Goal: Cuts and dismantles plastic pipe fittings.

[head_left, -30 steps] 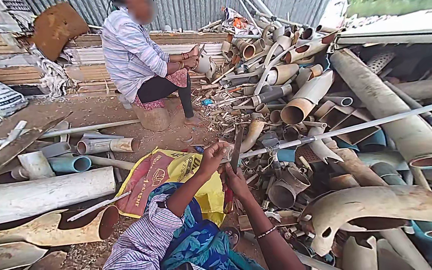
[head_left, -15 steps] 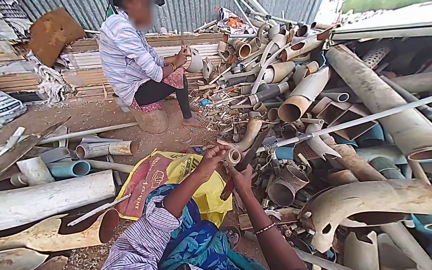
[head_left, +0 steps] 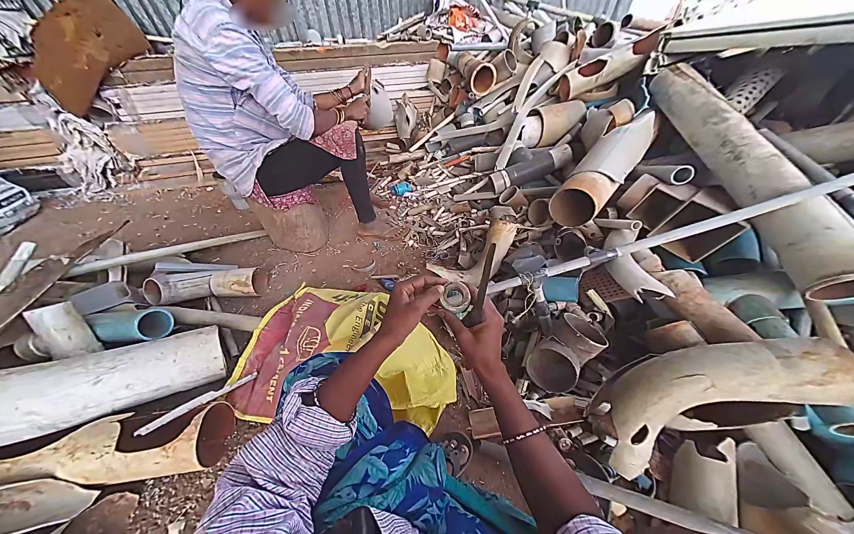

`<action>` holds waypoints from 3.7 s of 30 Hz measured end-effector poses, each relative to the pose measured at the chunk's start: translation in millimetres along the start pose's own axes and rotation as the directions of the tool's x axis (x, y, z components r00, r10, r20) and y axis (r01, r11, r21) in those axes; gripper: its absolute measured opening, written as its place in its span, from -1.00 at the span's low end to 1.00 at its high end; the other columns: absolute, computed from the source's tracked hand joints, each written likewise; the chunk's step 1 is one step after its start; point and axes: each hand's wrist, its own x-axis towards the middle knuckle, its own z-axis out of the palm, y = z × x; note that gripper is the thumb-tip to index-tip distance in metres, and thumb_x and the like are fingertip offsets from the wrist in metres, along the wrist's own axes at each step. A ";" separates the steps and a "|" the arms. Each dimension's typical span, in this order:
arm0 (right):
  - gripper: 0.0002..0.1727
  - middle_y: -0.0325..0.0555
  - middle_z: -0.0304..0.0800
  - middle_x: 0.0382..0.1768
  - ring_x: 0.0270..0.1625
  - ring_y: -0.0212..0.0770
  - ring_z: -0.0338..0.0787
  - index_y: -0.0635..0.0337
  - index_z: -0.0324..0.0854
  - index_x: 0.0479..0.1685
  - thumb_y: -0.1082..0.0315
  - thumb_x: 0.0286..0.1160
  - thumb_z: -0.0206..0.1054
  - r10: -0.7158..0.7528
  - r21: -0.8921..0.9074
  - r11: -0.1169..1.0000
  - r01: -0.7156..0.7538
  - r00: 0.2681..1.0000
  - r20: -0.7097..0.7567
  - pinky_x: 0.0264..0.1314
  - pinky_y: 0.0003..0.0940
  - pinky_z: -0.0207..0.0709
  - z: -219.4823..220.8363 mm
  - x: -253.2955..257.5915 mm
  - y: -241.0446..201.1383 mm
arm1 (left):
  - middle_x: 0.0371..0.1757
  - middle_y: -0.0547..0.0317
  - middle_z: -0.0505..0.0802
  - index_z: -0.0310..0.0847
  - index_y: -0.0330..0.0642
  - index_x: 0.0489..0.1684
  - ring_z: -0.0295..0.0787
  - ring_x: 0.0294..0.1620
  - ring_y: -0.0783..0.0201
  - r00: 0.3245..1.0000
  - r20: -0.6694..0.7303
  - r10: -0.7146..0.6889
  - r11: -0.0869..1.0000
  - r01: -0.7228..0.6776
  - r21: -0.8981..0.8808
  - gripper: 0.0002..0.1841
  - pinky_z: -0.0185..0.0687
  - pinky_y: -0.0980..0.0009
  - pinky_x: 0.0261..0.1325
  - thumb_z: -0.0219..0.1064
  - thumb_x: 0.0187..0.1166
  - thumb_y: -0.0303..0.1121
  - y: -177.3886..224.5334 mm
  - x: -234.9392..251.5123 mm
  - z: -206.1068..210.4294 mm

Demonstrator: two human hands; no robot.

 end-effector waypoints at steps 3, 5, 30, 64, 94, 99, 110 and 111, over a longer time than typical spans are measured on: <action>-0.44 0.10 0.82 -0.19 -0.32 -0.30 0.73 0.48 0.72 0.13 0.18 0.25 0.60 -0.014 -0.017 1.000 0.014 1.000 0.018 -0.20 -0.38 0.61 0.5 -0.4 0.4 | -0.24 0.14 0.85 0.73 -0.42 0.01 0.78 -0.32 0.49 0.991 -0.034 0.127 0.975 -0.119 0.188 -0.80 0.78 0.46 -0.08 0.20 0.70 -0.51 -6.5 -1.0 -0.1; -0.43 0.13 0.82 -0.19 -0.29 -0.26 0.75 0.50 0.71 0.15 0.21 0.24 0.59 -0.035 -0.024 0.999 0.036 0.999 0.042 -0.18 -0.36 0.64 1.7 -1.5 -1.0 | -0.40 0.17 0.80 0.75 -0.39 -0.11 0.70 -0.44 0.51 0.975 -0.073 0.208 0.931 -0.175 0.320 -0.79 0.69 0.50 -0.23 0.20 0.72 -0.45 -8.6 -1.3 0.0; -0.27 0.05 0.83 -0.15 -0.37 -0.41 0.62 0.59 0.42 0.51 0.31 0.37 0.50 -0.074 0.069 0.995 0.068 0.994 0.081 -0.20 -0.46 0.56 -13.0 8.3 14.8 | 0.18 -0.12 0.76 0.44 -0.46 0.47 0.83 -0.03 0.29 0.988 0.068 -0.137 0.990 0.135 0.034 -0.66 0.78 0.34 0.15 0.06 0.83 -0.49 0.0 3.0 -2.3; -0.63 -0.41 0.45 -0.70 -0.69 -0.55 0.42 0.28 0.66 -0.24 0.32 0.79 -0.04 0.261 0.058 0.946 -0.319 0.856 0.446 -0.53 -0.54 0.41 15.7 -17.0 -42.8 | 0.10 -0.04 0.86 0.63 -0.47 0.29 0.81 -0.06 0.42 0.975 -0.205 0.086 0.996 -0.085 0.018 -0.64 0.73 0.44 0.12 0.12 0.58 -0.79 2.8 2.8 -17.4; -0.72 -0.31 0.54 -0.85 -0.85 -0.45 0.54 0.23 0.48 -0.07 0.41 0.85 -0.17 0.510 0.694 0.460 -0.554 0.805 0.305 -0.70 -0.56 0.54 19.8 -11.0 -50.9 | 0.08 -0.09 0.91 0.74 -0.54 0.13 0.85 0.03 0.48 0.863 -0.002 0.506 0.842 -0.494 0.217 -0.69 0.70 0.52 0.23 0.16 0.52 -0.76 -23.2 -3.6 -1.0; -0.73 -0.32 0.54 -0.84 -0.84 -0.46 0.54 0.27 0.50 -0.03 0.44 0.83 -0.15 0.503 0.700 0.486 -0.523 0.823 0.266 -0.69 -0.56 0.53 23.2 -12.7 -49.1 | 0.11 -0.12 0.89 0.72 -0.55 0.14 0.84 0.02 0.45 0.903 -0.028 0.428 0.892 -0.417 0.173 -0.69 0.71 0.49 0.21 0.15 0.54 -0.76 -20.7 -6.4 1.8; -0.74 -0.40 0.47 -0.87 -0.87 -0.50 0.47 0.25 0.48 -0.07 0.42 0.86 -0.13 0.516 0.573 0.552 -0.606 0.788 0.336 -0.72 -0.58 0.50 15.0 -5.5 -49.1 | 0.32 -0.27 0.80 0.65 -0.55 0.29 0.78 0.34 0.01 0.863 0.154 0.481 0.783 -0.502 0.367 -0.57 0.62 0.12 0.47 0.17 0.43 -0.82 -16.3 -1.6 -5.5; -0.75 -0.42 0.45 -0.86 -0.87 -0.52 0.45 0.21 0.46 -0.13 0.41 0.87 -0.13 0.521 0.515 0.581 -0.631 0.774 0.361 -0.74 -0.61 0.48 12.8 -3.8 -50.4 | 0.39 -0.30 0.76 0.64 -0.53 0.33 0.71 0.44 -0.07 0.855 0.215 0.472 0.747 -0.518 0.417 -0.55 0.56 0.05 0.54 0.19 0.42 -0.82 -13.8 -1.0 -8.6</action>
